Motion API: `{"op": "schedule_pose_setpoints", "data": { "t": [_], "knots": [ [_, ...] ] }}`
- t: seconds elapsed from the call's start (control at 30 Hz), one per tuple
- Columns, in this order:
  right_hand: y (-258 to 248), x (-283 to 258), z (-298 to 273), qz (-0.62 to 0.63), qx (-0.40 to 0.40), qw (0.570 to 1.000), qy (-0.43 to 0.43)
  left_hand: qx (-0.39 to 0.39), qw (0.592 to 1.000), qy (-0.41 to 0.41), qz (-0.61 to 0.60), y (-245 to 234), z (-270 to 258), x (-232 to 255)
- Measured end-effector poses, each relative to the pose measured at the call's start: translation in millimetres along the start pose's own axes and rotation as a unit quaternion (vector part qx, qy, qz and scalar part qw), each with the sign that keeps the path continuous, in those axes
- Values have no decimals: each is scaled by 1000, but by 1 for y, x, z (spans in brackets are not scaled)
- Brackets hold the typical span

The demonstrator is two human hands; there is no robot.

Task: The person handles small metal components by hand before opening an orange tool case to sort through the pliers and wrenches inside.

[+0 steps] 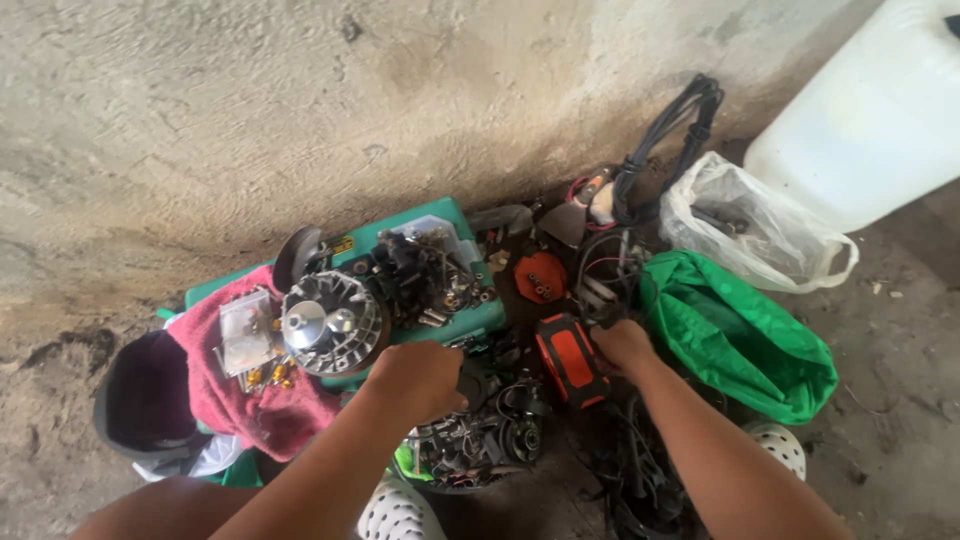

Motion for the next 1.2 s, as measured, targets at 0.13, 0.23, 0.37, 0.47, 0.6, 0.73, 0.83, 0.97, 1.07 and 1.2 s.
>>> {"op": "schedule_pose_setpoints", "data": {
  "t": [0.13,0.23,0.37,0.47,0.6,0.73,0.83,0.97,1.07,1.2],
  "knots": [
    [-8,-32,-45,252,16,968,14,-13,1000,-9,9,0,2,1],
    [-7,-37,-55,142,94,984,-54,-15,1000,-8,10,3,3,0],
    [12,-45,-78,-185,77,969,-142,-19,1000,-1,15,3,5,1],
    [25,-50,-97,-275,16,952,-131,-18,1000,0,15,3,7,-1],
    [25,-55,-118,-327,-39,940,-86,-32,999,-15,4,1,5,4],
    [31,-50,-112,-335,-59,938,-67,-38,999,-16,5,2,8,4],
    [27,-53,-114,-327,-48,941,-72,-24,1000,-7,5,2,8,2],
    [20,-46,-97,-273,-33,956,-102,-7,1000,4,-1,-3,3,5],
    [7,-50,-102,-193,-72,973,-108,-1,1000,10,-1,-7,1,10],
    [-43,-87,-152,-68,-131,986,-82,37,997,62,-26,-17,9,25]
  ]
}}
Point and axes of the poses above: each hand's wrist, its own z-axis towards the middle knuckle, its own y-axis out of the palm, x = y × z, the point moved 7 cm from there along z, towards the middle knuckle, and after that the axes turned 6 degrees about -z, right-handed, at the moved point
